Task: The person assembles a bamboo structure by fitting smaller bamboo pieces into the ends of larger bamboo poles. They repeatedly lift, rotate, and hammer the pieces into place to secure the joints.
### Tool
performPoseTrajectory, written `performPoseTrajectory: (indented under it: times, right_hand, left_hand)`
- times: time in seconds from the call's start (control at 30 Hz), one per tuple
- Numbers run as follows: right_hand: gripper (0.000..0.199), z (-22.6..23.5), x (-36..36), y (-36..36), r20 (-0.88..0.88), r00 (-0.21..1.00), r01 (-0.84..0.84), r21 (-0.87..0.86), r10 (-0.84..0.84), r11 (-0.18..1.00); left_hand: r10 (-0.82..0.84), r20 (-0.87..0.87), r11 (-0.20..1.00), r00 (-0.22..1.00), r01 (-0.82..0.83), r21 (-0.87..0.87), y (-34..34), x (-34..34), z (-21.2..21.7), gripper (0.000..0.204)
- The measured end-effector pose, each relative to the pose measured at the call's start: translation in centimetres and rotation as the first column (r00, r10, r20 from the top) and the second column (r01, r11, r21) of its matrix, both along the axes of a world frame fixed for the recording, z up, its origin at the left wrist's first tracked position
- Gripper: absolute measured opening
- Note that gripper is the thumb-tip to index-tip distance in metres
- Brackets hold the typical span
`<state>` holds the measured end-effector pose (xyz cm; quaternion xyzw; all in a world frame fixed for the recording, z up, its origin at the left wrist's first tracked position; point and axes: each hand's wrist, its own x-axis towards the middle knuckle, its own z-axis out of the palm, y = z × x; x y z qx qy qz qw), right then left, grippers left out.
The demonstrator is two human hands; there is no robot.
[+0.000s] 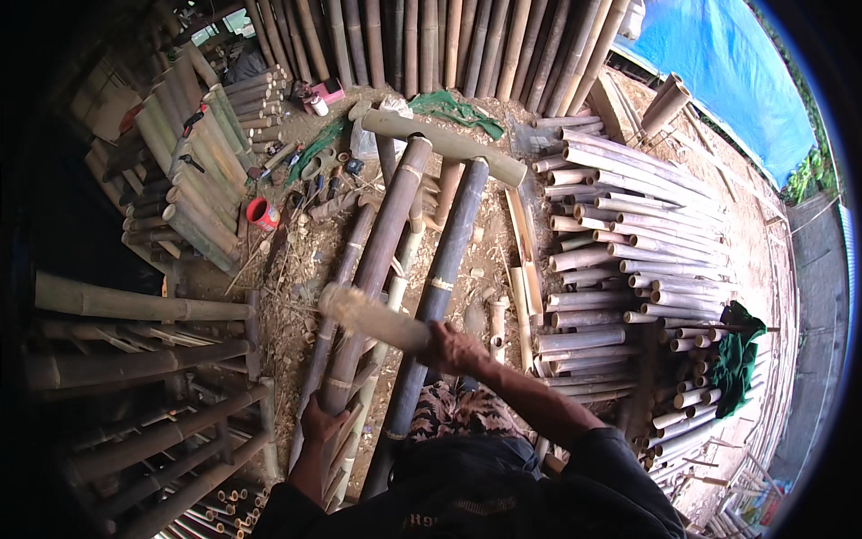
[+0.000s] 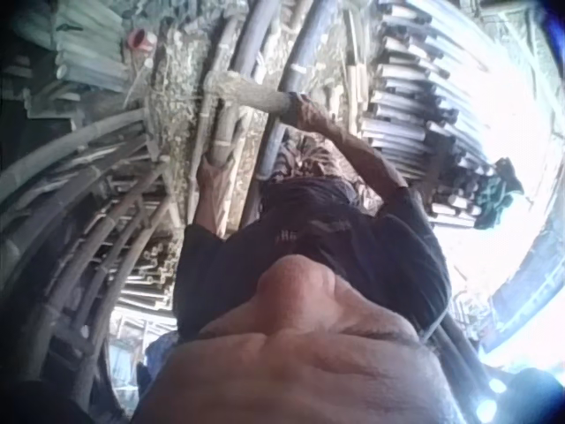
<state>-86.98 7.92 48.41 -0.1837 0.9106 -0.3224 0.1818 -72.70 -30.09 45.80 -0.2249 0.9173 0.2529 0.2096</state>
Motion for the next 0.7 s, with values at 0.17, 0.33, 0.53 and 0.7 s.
performPoseTrajectory:
  times: [0.17, 0.33, 0.53, 0.7]
  right_hand:
    - [0.085, 6.6, -9.3, 5.5, 0.137, 0.986, 0.085, 0.073, -0.095, 0.994]
    - [0.056, 7.3, -19.1, 7.2, 0.02, 1.0, 0.009, 0.281, -0.016, 0.96]
    - [0.062, 10.6, -23.0, 16.1, 0.268, 0.962, 0.022, 0.125, -0.055, 0.992]
    - [0.071, 5.2, -26.5, 20.2, 0.235, 0.97, -0.119, 0.211, 0.068, 0.97]
  left_hand:
    - [-0.082, -0.196, 0.996, 0.977, 0.086, 0.012, 3.4, -4.4, 1.8, 0.105]
    - [-0.238, -0.337, 0.968, 0.911, 0.191, -0.165, 13.0, -21.5, 2.0, 0.11]
    - [-0.038, -0.04, 0.991, 0.998, 0.033, -0.126, 20.1, -37.5, 0.4, 0.098]
    - [-0.031, -0.123, 0.973, 0.992, 0.001, -0.23, 20.0, -38.1, -0.5, 0.078]
